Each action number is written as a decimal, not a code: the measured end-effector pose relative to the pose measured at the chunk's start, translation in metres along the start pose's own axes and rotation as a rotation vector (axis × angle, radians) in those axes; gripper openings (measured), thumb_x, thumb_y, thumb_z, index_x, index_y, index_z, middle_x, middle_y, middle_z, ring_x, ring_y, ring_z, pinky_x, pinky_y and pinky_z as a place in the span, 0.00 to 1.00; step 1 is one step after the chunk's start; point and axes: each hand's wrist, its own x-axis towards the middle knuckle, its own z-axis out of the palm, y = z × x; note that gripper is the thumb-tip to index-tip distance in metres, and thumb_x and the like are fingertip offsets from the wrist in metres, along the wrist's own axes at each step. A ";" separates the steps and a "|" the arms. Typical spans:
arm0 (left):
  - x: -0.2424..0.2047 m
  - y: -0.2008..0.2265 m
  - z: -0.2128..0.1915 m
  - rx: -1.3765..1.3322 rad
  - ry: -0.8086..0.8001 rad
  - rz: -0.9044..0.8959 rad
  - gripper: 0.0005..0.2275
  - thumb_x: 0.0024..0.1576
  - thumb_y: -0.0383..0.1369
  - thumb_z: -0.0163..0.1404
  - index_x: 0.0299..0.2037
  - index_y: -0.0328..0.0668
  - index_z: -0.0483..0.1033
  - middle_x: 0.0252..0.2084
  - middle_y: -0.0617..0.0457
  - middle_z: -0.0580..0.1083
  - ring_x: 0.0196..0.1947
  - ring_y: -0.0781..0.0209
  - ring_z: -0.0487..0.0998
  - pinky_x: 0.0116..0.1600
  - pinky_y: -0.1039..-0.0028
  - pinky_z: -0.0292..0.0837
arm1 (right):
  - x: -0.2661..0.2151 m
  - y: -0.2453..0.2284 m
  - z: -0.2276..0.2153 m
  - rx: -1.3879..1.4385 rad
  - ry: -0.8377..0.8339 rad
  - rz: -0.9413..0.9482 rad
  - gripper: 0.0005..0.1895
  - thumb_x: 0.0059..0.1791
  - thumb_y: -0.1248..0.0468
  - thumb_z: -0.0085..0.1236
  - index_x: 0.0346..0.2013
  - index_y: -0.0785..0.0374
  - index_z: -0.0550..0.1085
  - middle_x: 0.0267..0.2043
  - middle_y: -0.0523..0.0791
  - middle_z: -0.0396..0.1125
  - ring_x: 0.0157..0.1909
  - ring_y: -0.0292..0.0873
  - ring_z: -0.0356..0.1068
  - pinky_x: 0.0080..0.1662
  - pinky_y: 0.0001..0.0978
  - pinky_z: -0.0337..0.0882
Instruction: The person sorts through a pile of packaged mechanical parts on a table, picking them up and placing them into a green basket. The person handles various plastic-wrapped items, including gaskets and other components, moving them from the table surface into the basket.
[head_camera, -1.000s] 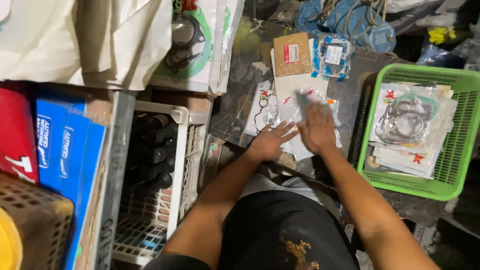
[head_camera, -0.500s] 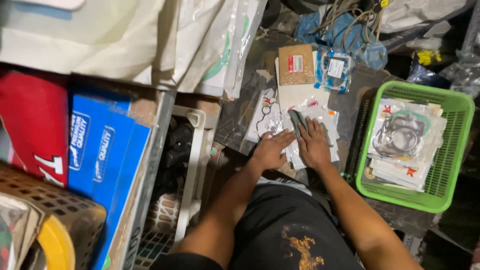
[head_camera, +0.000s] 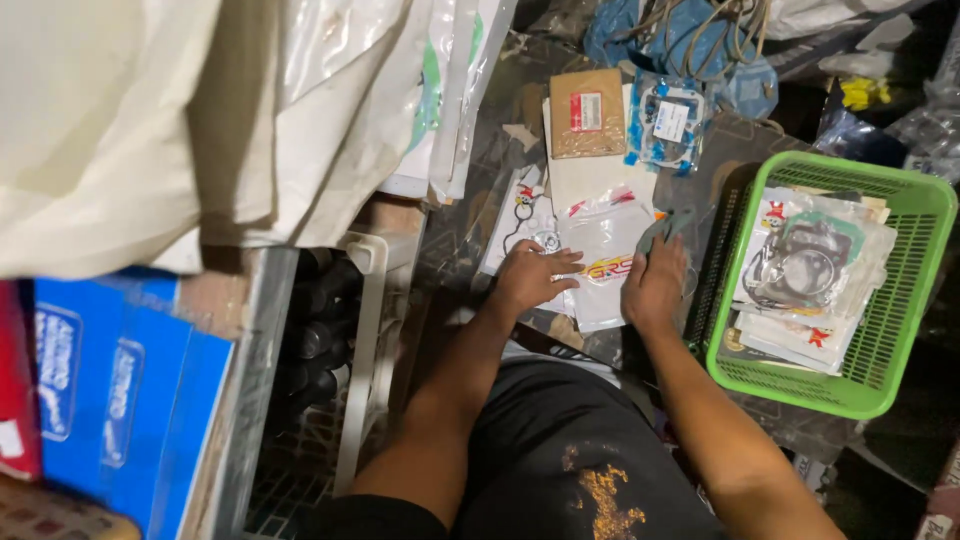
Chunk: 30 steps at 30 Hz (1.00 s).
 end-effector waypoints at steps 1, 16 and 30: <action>-0.002 0.001 0.002 -0.004 -0.002 0.004 0.13 0.61 0.51 0.50 0.55 0.75 0.78 0.61 0.69 0.75 0.65 0.74 0.72 0.68 0.70 0.55 | -0.001 -0.006 -0.001 -0.004 0.000 0.004 0.30 0.59 0.56 0.39 0.73 0.69 0.59 0.76 0.65 0.47 0.78 0.62 0.44 0.73 0.55 0.44; 0.003 0.001 0.018 0.172 0.221 0.057 0.10 0.61 0.49 0.51 0.49 0.73 0.81 0.59 0.71 0.76 0.62 0.75 0.75 0.65 0.64 0.59 | -0.027 -0.042 -0.011 -0.163 -0.018 -0.209 0.35 0.55 0.51 0.48 0.68 0.75 0.63 0.75 0.64 0.51 0.78 0.63 0.46 0.73 0.60 0.45; 0.006 -0.003 0.028 0.223 0.097 0.004 0.09 0.59 0.45 0.52 0.47 0.69 0.82 0.63 0.71 0.73 0.64 0.73 0.73 0.64 0.62 0.57 | -0.075 -0.037 -0.007 -0.341 -0.173 -0.441 0.32 0.53 0.46 0.46 0.68 0.58 0.67 0.73 0.55 0.57 0.79 0.55 0.48 0.73 0.56 0.50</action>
